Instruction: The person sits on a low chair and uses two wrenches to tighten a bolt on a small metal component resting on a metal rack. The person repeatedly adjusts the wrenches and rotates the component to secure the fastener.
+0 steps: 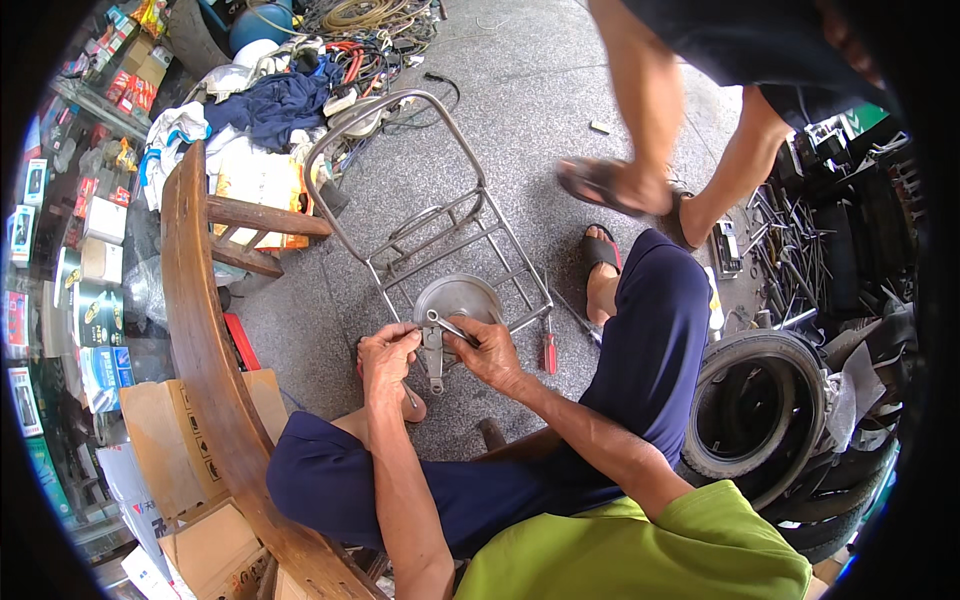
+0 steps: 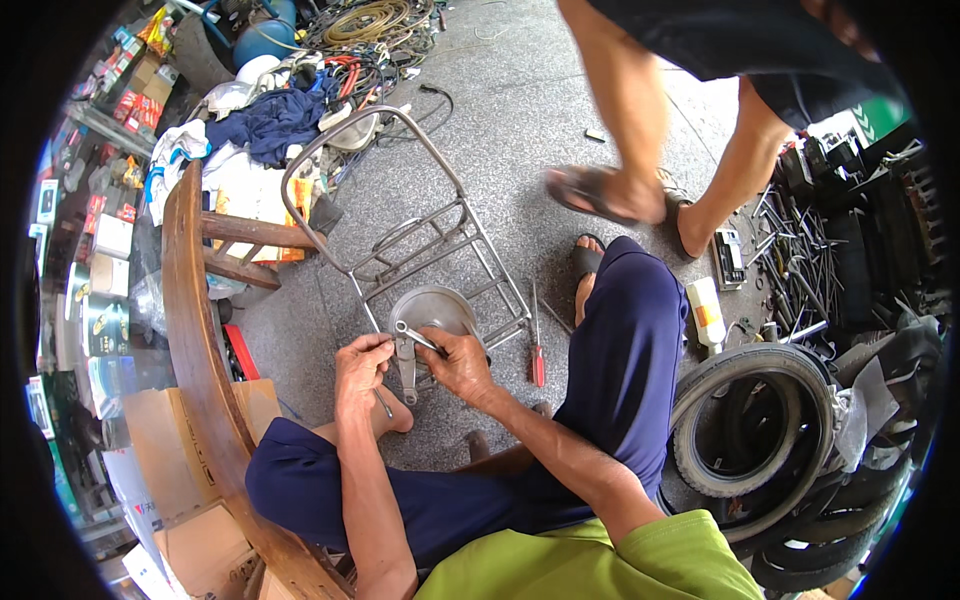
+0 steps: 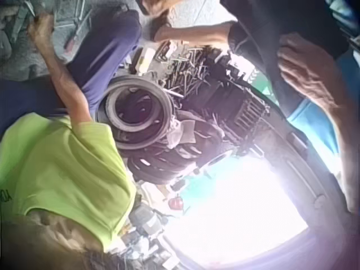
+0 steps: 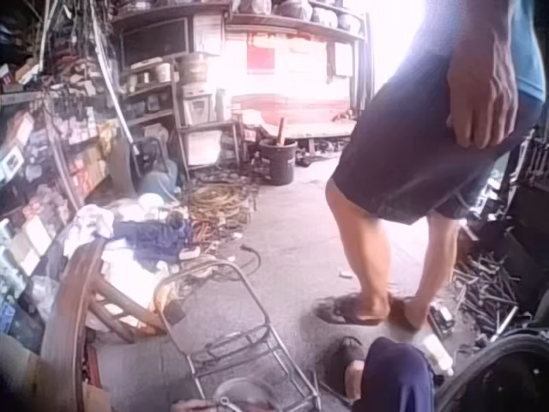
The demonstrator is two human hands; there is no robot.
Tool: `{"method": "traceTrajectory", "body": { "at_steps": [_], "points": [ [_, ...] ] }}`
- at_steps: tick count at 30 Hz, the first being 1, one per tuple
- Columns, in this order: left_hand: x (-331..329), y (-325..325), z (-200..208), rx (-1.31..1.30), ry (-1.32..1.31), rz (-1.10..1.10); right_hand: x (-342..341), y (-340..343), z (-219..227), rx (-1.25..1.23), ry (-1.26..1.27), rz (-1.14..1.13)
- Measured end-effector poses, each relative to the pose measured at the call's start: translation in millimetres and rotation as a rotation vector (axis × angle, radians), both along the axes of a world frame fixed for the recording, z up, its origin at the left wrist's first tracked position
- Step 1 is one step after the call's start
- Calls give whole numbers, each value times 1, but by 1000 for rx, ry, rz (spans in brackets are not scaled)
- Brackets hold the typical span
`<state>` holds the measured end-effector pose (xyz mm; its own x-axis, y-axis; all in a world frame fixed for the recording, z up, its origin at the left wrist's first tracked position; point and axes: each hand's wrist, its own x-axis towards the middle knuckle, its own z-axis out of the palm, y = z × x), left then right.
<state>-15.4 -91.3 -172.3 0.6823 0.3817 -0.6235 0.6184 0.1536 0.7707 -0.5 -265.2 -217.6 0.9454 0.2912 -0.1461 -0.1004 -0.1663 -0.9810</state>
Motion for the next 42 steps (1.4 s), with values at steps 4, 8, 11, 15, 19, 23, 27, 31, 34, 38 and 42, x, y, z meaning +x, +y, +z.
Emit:
{"method": "traceTrajectory", "body": {
  "at_steps": [4,8,11,15,19,23,27,31,34,38,42],
  "points": [
    [1,0,12,-56,26,14,1,-1,2,-45,-17,20],
    [0,-6,13,-66,68,75,1,-4,3,-32,13,46],
    [-5,-4,-2,-55,52,38,1,-3,4,-21,16,43],
    [-3,-3,-8,-41,-14,0,1,-4,5,11,54,37],
    [0,-4,3,-45,-16,-56,2,-3,2,-37,16,49],
    [3,-9,12,-105,37,59,1,-4,3,-23,-11,41],
    [0,-8,3,-28,99,66,2,-3,5,-46,-16,53],
    [-3,-2,-8,-64,-18,-19,1,-3,5,-12,-17,26],
    [0,-8,2,-48,-67,-20,1,-2,11,-21,18,22],
    [4,-16,20,-44,35,50,2,-5,14,-43,1,36],
    [0,-11,0,39,64,72,2,-4,11,-27,-37,39]
  ]
}}
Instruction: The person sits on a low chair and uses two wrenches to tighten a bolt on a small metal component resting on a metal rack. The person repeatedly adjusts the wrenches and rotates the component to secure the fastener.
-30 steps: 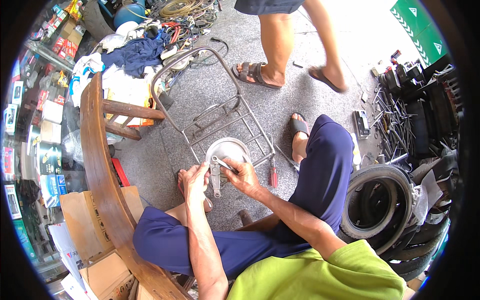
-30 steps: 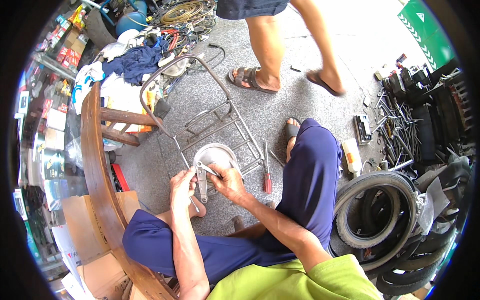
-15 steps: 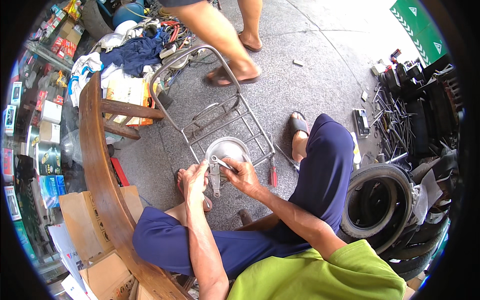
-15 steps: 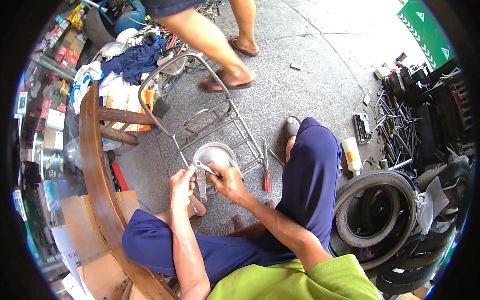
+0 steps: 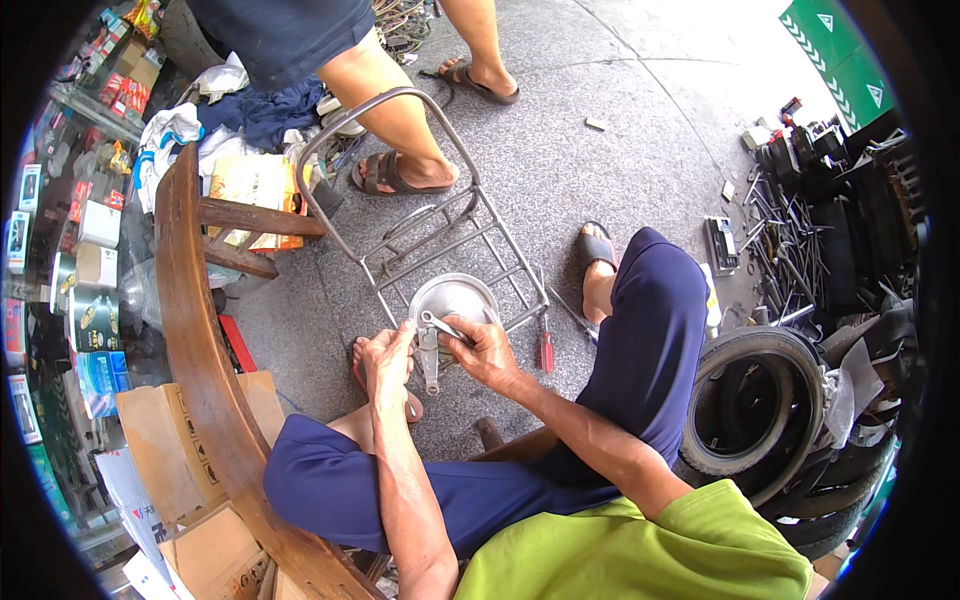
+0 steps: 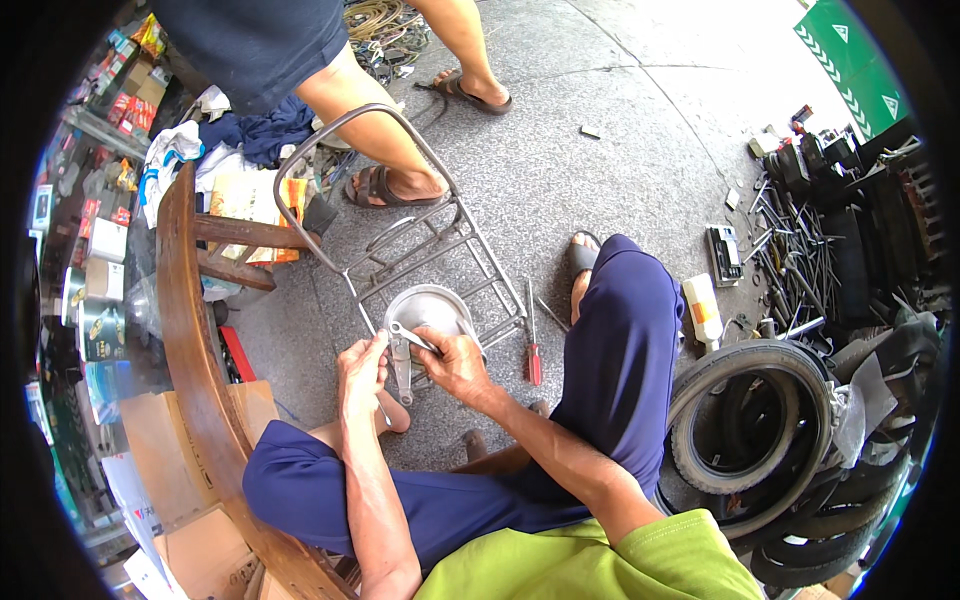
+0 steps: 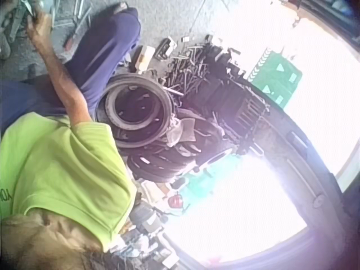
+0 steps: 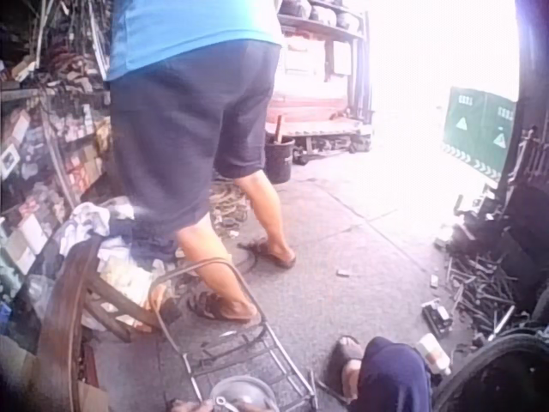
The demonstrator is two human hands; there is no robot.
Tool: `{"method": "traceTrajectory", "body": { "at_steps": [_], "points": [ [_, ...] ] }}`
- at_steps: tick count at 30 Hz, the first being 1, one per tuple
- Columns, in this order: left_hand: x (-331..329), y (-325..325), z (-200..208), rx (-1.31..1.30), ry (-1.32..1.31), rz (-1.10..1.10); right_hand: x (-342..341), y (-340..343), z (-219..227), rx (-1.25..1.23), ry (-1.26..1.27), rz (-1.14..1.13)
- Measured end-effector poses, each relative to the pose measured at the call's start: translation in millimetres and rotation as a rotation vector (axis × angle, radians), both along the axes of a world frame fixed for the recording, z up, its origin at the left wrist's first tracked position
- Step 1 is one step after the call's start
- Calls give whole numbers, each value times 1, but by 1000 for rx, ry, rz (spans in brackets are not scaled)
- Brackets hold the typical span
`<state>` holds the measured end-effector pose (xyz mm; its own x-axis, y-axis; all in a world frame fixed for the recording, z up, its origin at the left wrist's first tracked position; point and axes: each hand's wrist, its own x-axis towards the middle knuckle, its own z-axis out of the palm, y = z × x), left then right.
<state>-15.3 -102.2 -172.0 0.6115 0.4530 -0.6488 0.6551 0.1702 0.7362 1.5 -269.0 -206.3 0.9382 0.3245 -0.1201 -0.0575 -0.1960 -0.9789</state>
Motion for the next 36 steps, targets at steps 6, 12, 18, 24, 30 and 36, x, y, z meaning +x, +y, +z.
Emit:
{"method": "traceTrajectory", "body": {
  "at_steps": [6,12,18,24,30,36],
  "points": [
    [-1,7,-4,-20,-95,-111,-1,2,-7,-5,20,-9],
    [2,-4,17,-79,4,-18,0,0,0,-18,73,-2],
    [-2,-3,-5,-26,-93,-54,0,0,-2,-18,57,20],
    [-1,3,5,-137,-131,-116,-1,1,-9,-36,-4,-7],
    [-3,-5,-2,-28,-39,1,-3,2,-15,-30,-29,-56],
    [-5,3,-12,-30,-140,-64,-2,4,-6,4,-47,-58]
  ]
}}
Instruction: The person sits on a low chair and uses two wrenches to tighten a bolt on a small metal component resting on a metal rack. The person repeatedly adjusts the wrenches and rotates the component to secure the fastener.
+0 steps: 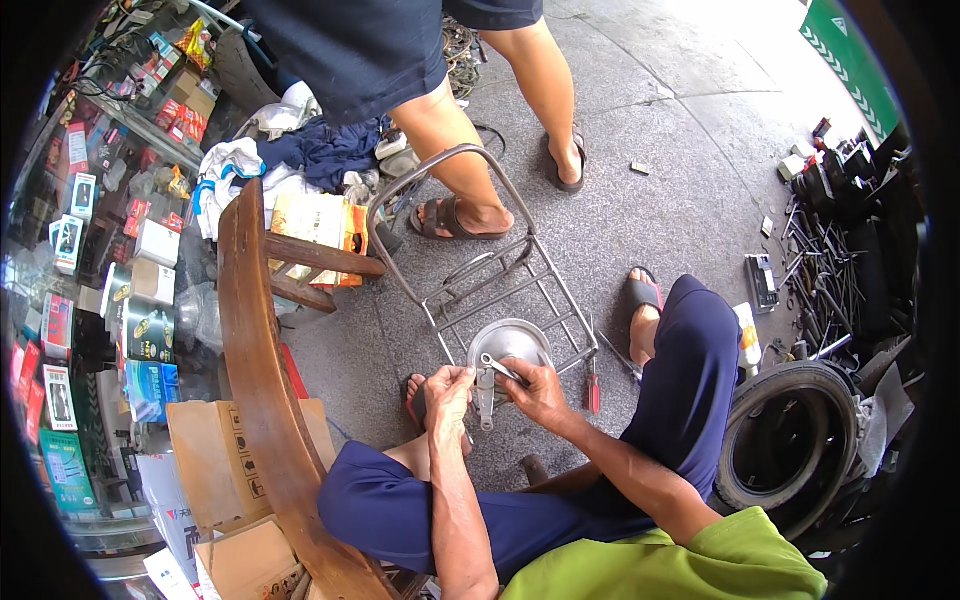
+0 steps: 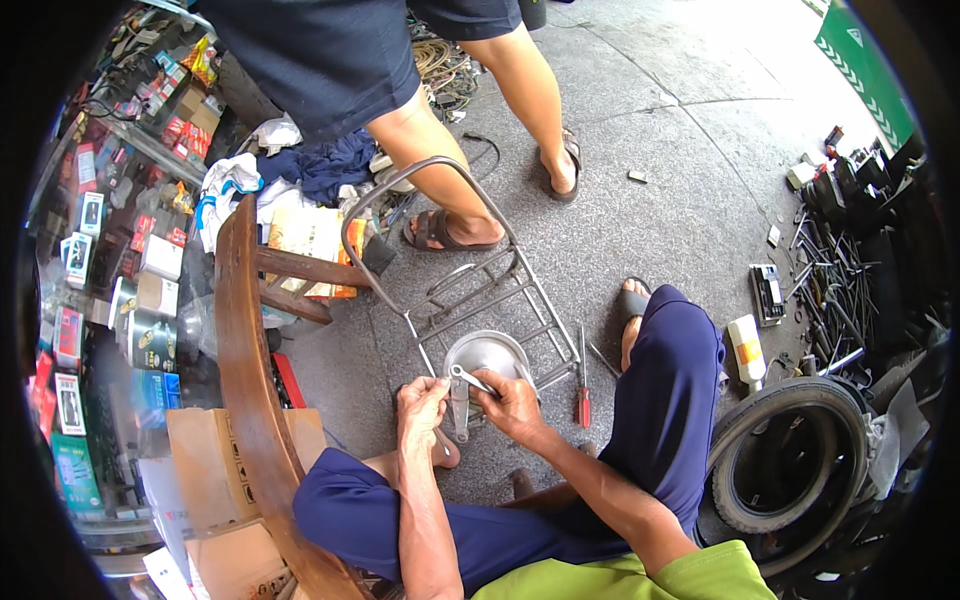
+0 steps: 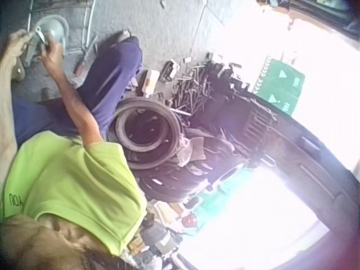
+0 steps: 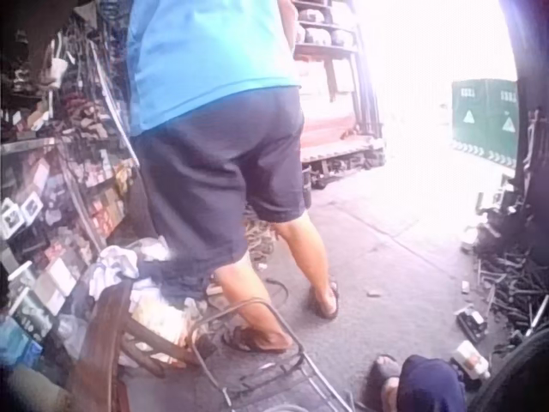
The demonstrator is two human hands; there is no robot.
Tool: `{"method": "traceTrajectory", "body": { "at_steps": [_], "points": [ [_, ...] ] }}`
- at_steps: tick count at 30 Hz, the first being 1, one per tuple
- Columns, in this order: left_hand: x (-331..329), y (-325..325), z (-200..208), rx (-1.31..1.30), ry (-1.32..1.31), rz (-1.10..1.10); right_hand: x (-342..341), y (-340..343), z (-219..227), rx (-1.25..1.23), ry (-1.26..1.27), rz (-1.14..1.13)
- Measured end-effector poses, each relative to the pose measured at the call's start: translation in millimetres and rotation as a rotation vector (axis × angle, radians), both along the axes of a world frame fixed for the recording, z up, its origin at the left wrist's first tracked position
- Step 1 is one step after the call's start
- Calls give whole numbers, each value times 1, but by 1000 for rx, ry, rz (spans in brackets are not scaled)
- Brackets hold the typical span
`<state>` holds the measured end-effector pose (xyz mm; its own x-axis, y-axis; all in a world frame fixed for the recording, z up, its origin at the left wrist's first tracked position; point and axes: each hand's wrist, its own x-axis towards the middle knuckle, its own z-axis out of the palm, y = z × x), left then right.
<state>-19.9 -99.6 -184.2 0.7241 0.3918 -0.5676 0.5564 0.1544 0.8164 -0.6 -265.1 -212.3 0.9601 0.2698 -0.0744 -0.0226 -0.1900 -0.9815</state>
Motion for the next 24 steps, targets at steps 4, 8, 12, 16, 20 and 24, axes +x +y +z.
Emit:
{"method": "traceTrajectory", "body": {
  "at_steps": [4,8,12,16,20,24],
  "points": [
    [2,2,10,-125,0,-17,1,-2,3,-10,26,21],
    [5,-4,18,-163,97,68,2,-4,-2,-8,-1,24],
    [0,-2,10,-118,85,65,2,-3,6,-27,-1,43],
    [-1,5,3,-143,28,15,2,-4,9,-65,30,73],
    [4,1,18,-183,19,9,1,-4,3,-47,61,49],
    [3,-2,21,-184,87,73,2,-4,4,-55,67,72]
  ]
}}
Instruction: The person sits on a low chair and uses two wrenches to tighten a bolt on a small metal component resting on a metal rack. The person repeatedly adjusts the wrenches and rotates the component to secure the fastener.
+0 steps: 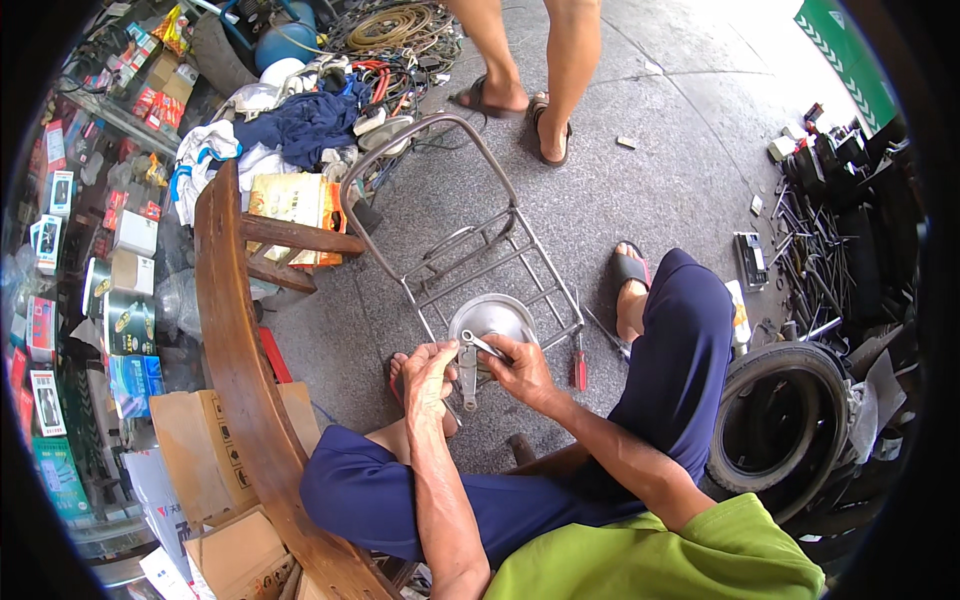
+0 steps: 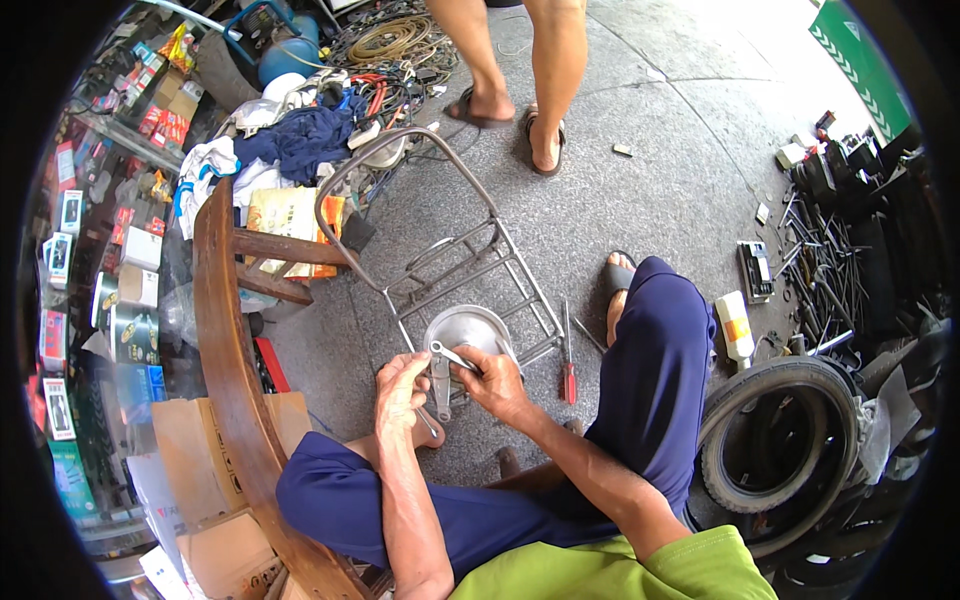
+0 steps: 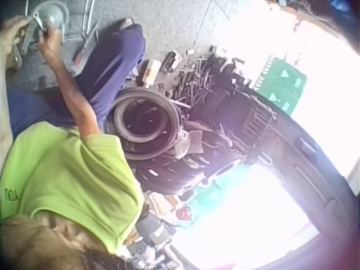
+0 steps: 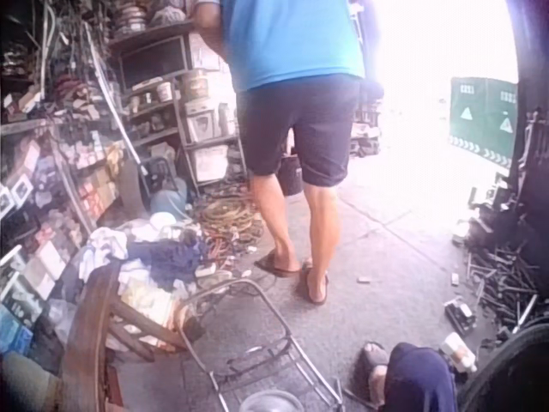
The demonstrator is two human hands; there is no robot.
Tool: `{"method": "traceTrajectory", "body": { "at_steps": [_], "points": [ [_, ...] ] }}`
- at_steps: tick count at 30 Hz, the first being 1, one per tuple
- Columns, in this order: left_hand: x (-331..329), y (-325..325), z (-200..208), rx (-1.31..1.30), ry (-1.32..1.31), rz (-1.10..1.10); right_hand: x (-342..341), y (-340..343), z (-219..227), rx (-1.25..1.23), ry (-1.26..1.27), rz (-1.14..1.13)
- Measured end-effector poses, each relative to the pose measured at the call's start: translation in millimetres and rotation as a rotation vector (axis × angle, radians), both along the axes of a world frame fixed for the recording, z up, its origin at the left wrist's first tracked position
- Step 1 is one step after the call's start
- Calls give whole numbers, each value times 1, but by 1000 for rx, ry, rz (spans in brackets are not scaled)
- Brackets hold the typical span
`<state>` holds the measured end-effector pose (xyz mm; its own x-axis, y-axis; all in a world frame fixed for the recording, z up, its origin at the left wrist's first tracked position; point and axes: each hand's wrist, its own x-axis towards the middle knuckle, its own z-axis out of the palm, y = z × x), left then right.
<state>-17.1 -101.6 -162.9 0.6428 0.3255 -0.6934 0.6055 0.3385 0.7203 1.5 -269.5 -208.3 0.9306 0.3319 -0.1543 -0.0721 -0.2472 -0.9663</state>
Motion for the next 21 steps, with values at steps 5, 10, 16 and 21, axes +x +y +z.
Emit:
{"method": "traceTrajectory", "body": {
  "at_steps": [5,10,16,21],
  "points": [
    [-2,3,-12,35,-4,-17,-2,2,-6,38,11,-20],
    [-1,1,-9,16,-81,-41,-2,2,-5,92,22,-51],
    [-4,4,-10,28,-47,5,-1,-7,20,363,197,-197],
    [-4,3,-8,66,-24,54,8,-33,72,312,185,-420]
  ]
}}
